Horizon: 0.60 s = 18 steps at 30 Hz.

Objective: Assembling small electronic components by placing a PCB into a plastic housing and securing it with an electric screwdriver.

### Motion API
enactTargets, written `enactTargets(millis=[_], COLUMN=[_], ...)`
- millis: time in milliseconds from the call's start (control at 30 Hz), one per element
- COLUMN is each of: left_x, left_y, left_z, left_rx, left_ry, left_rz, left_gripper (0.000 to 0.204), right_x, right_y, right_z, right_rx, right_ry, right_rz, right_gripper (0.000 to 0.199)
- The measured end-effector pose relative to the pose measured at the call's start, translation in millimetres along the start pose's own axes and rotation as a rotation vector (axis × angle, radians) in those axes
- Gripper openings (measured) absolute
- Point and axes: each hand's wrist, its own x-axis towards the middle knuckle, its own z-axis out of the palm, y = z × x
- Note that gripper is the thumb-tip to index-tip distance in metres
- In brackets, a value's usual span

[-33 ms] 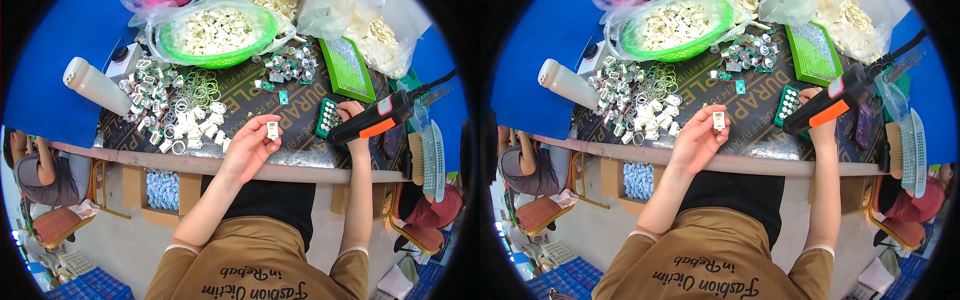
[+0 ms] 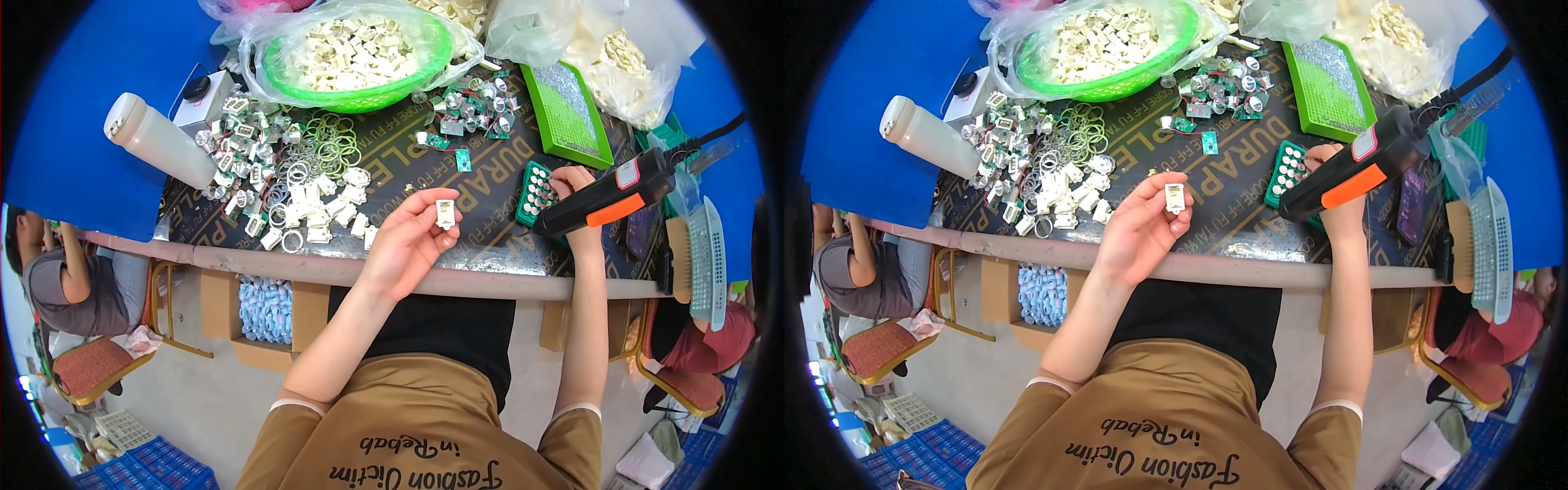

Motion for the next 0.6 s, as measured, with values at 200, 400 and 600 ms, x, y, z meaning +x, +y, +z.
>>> enactTargets(millis=[200,400,600], left_x=[-2,3,-3], left_y=[1,-5,-3], left_z=[-1,-3,-4], left_rx=[0.012,0.017,0.048], left_ry=[0.018,-0.005,0.007], left_rz=[0.006,0.005,0.041], left_gripper=[0.025,0.019,0.019], right_x=[-18,-58,-19], right_y=[-14,-108,-142], right_z=[-24,-45,14], right_rx=[0.255,0.477,0.516], right_ry=[0.371,0.610,0.193], right_rz=[0.472,0.242,0.110], right_gripper=[0.010,0.008,0.011])
